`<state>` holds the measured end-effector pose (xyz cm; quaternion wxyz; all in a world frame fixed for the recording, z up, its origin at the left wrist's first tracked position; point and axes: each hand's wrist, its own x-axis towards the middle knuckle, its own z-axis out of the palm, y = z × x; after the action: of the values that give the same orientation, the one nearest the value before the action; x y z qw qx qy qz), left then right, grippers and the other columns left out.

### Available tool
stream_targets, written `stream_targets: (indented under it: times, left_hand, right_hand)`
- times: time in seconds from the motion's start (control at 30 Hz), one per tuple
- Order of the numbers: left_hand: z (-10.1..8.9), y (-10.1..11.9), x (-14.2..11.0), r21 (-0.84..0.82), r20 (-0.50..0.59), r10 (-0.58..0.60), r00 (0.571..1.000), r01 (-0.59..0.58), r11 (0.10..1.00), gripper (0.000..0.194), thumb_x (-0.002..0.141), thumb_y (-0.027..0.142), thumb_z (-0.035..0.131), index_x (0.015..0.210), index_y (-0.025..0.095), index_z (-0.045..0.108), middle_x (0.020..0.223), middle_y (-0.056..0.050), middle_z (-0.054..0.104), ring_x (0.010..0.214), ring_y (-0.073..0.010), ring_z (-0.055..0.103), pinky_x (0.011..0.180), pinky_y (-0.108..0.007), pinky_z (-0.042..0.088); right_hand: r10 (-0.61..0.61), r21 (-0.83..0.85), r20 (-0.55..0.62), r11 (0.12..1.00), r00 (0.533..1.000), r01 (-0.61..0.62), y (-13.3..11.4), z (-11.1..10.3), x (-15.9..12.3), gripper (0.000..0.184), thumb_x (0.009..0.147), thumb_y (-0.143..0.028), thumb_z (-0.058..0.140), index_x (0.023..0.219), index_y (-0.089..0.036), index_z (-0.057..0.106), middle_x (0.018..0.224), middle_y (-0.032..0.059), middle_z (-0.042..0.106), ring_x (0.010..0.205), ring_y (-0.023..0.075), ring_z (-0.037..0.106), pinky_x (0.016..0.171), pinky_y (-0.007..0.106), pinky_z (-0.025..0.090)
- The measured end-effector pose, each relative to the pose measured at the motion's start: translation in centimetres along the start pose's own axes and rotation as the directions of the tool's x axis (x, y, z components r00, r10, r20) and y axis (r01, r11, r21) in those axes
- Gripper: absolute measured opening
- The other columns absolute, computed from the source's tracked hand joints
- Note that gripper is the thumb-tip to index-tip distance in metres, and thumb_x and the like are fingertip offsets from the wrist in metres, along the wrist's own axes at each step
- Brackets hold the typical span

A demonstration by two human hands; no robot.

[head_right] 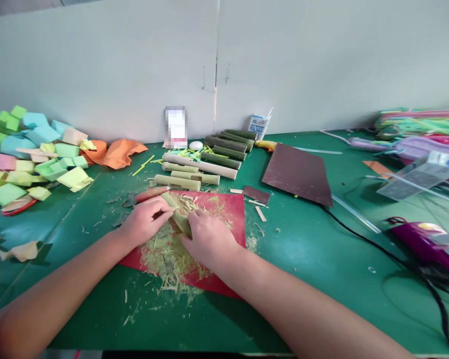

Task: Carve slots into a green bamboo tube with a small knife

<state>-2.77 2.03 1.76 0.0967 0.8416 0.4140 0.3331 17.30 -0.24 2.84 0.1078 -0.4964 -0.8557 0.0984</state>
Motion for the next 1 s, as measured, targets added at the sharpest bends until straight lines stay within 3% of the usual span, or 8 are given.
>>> stream_targets:
  times: [0.1, 0.23, 0.37, 0.53, 0.67, 0.8, 0.93, 1.0]
  left_hand:
    - [-0.3, -0.2, 0.1, -0.003, 0.043, 0.025, 0.999, -0.025, 1.000, 0.012, 0.087, 0.018, 0.050, 0.079, 0.016, 0.058, 0.079, -0.004, 0.060, 0.076, -0.0143, 0.056, 0.070, -0.028, 0.045]
    - [-0.6, -1.3, 0.5, 0.075, -0.060, -0.025, 0.998, 0.029, 0.997, 0.014, 0.085, 0.020, 0.052, 0.073, 0.016, 0.058, 0.074, -0.003, 0.058, 0.071, -0.0145, 0.055, 0.068, -0.029, 0.045]
    - [-0.6, -1.2, 0.5, 0.012, 0.100, 0.057, 0.993, -0.059, 0.998, 0.011, 0.086, 0.019, 0.051, 0.078, 0.016, 0.058, 0.077, -0.003, 0.060, 0.073, -0.0140, 0.056, 0.068, -0.028, 0.046]
    - [-0.5, -0.9, 0.4, 0.052, -0.028, -0.002, 1.000, 0.003, 0.999, 0.015, 0.085, 0.021, 0.052, 0.074, 0.016, 0.059, 0.074, -0.003, 0.059, 0.071, -0.0146, 0.056, 0.068, -0.029, 0.046]
    - [-0.4, -0.8, 0.3, -0.032, 0.108, 0.044, 0.993, -0.041, 0.999, 0.012, 0.086, 0.020, 0.051, 0.079, 0.016, 0.060, 0.078, -0.004, 0.060, 0.073, -0.0139, 0.056, 0.069, -0.028, 0.046]
    - [-0.3, -0.7, 0.4, 0.066, -0.074, -0.048, 0.996, 0.053, 0.996, 0.016, 0.085, 0.020, 0.052, 0.071, 0.016, 0.057, 0.072, -0.003, 0.057, 0.069, -0.0140, 0.054, 0.067, -0.029, 0.044]
    - [-0.1, -0.3, 0.3, -0.016, 0.135, 0.017, 0.991, -0.015, 1.000, 0.011, 0.086, 0.018, 0.050, 0.081, 0.016, 0.059, 0.078, -0.004, 0.059, 0.073, -0.0134, 0.055, 0.067, -0.026, 0.044]
    - [-0.4, -0.9, 0.4, 0.046, 0.034, -0.025, 0.999, 0.023, 0.999, 0.014, 0.086, 0.019, 0.051, 0.075, 0.016, 0.059, 0.074, -0.003, 0.058, 0.070, -0.0133, 0.055, 0.066, -0.026, 0.044]
  right_hand:
    - [-0.006, -0.007, 0.000, 1.000, 1.000, 0.006, 0.0, -0.1, -0.2, 0.016, 0.077, -0.034, 0.054, 0.082, -0.019, 0.054, 0.081, 0.0029, 0.059, 0.066, 0.0152, 0.055, 0.053, 0.027, 0.030]
    - [-0.010, 0.009, 0.011, 1.000, 1.000, 0.010, 0.0, -0.2, -0.2, 0.019, 0.079, -0.037, 0.053, 0.084, -0.019, 0.054, 0.085, 0.0038, 0.060, 0.069, 0.0160, 0.057, 0.054, 0.028, 0.032]
    - [-0.027, 0.022, 0.006, 0.999, 1.000, 0.027, 0.1, 0.0, -0.2, 0.020, 0.079, -0.038, 0.053, 0.087, -0.019, 0.054, 0.085, 0.0040, 0.060, 0.070, 0.0165, 0.057, 0.057, 0.028, 0.033]
    - [-0.014, 0.020, 0.008, 1.000, 1.000, 0.014, 0.2, 0.0, -0.1, 0.021, 0.079, -0.037, 0.052, 0.089, -0.019, 0.054, 0.085, 0.0040, 0.059, 0.071, 0.0172, 0.057, 0.057, 0.028, 0.033]
    - [-0.019, 0.025, 0.015, 1.000, 1.000, 0.018, 0.1, 0.0, -0.1, 0.019, 0.079, -0.036, 0.052, 0.087, -0.019, 0.053, 0.083, 0.0032, 0.059, 0.070, 0.0166, 0.056, 0.056, 0.027, 0.032]
    - [-0.007, 0.024, 0.011, 1.000, 1.000, 0.007, 0.2, 0.2, -0.1, 0.018, 0.079, -0.036, 0.052, 0.086, -0.019, 0.053, 0.083, 0.0030, 0.059, 0.069, 0.0158, 0.055, 0.055, 0.027, 0.030]
    - [-0.016, 0.020, 0.010, 1.000, 1.000, 0.016, 0.3, 0.3, -0.1, 0.016, 0.077, -0.034, 0.054, 0.084, -0.019, 0.052, 0.080, 0.0021, 0.058, 0.067, 0.0155, 0.054, 0.054, 0.027, 0.029]
    - [-0.004, 0.016, 0.008, 1.000, 1.000, 0.003, 0.2, 0.2, -0.1, 0.017, 0.077, -0.035, 0.053, 0.083, -0.019, 0.053, 0.080, 0.0021, 0.058, 0.066, 0.0153, 0.054, 0.053, 0.026, 0.029]
